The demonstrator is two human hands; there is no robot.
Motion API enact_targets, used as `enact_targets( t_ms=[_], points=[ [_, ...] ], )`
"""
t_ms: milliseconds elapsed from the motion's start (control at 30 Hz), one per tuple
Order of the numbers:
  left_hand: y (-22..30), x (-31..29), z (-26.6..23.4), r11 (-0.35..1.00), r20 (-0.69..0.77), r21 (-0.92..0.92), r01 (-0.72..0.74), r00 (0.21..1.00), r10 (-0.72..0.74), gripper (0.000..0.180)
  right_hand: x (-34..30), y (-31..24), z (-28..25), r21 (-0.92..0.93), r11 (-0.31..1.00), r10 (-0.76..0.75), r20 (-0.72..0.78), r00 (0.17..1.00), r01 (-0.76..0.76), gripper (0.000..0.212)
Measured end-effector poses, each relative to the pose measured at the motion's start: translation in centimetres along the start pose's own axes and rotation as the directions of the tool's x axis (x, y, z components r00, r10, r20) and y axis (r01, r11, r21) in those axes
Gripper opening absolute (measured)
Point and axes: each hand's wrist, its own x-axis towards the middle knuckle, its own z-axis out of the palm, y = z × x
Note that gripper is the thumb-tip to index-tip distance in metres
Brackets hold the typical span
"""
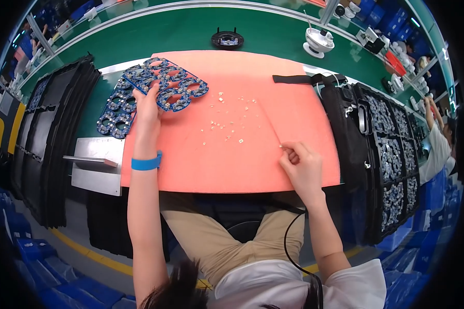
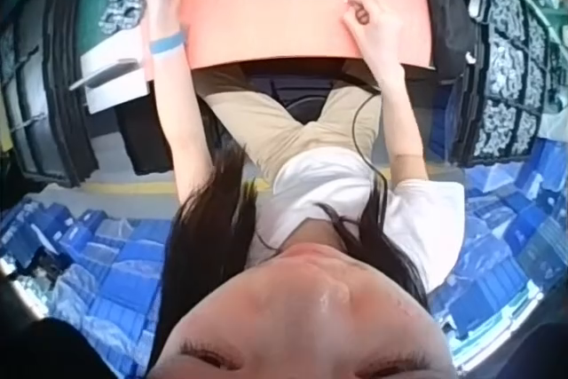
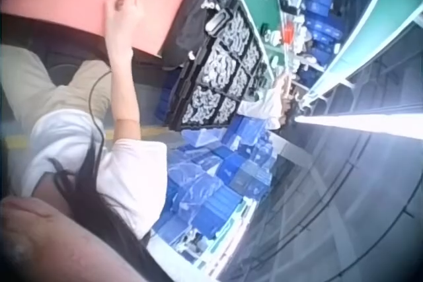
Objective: Assemble circular LED circuit boards by placing small electronic components into the designated holes on the blue board frames.
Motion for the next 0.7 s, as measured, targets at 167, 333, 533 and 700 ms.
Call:
enact_targets(
  t_ms=[167, 333, 533, 700],
  points=[
    [-0.2, 0.2, -1.1, 1.0, -0.031, -0.016, 0.013, 0.999, -0.013, 0.023, 2.4, 0.1, 0.9, 0.033, 0.993, -0.117, 0.08, 0.99, 0.114, 0.014],
    [-1.6, 1.2, -2.1, 1.0, -0.044, -0.014, 0.007, 0.999, -0.007, 0.026, 6.6, 3.3, 1.3, -0.017, 0.982, -0.187, 0.064, 0.98, 0.188, 0.013],
    [-2.1, 1.2, -2.6, 0.998, -0.065, -0.056, -0.01, 0.998, 0.006, 0.032, 5.7, 2.9, 1.9, 0.116, 0.977, -0.193, 0.098, 0.976, 0.182, 0.015],
    [-2.5, 1.8, -2.9, 0.999, -0.027, 0.022, -0.044, 0.999, 0.044, 0.031, 4.8, 2.0, 1.6, 0.089, 0.985, -0.155, 0.103, 0.982, 0.146, 0.016]
  ],
)
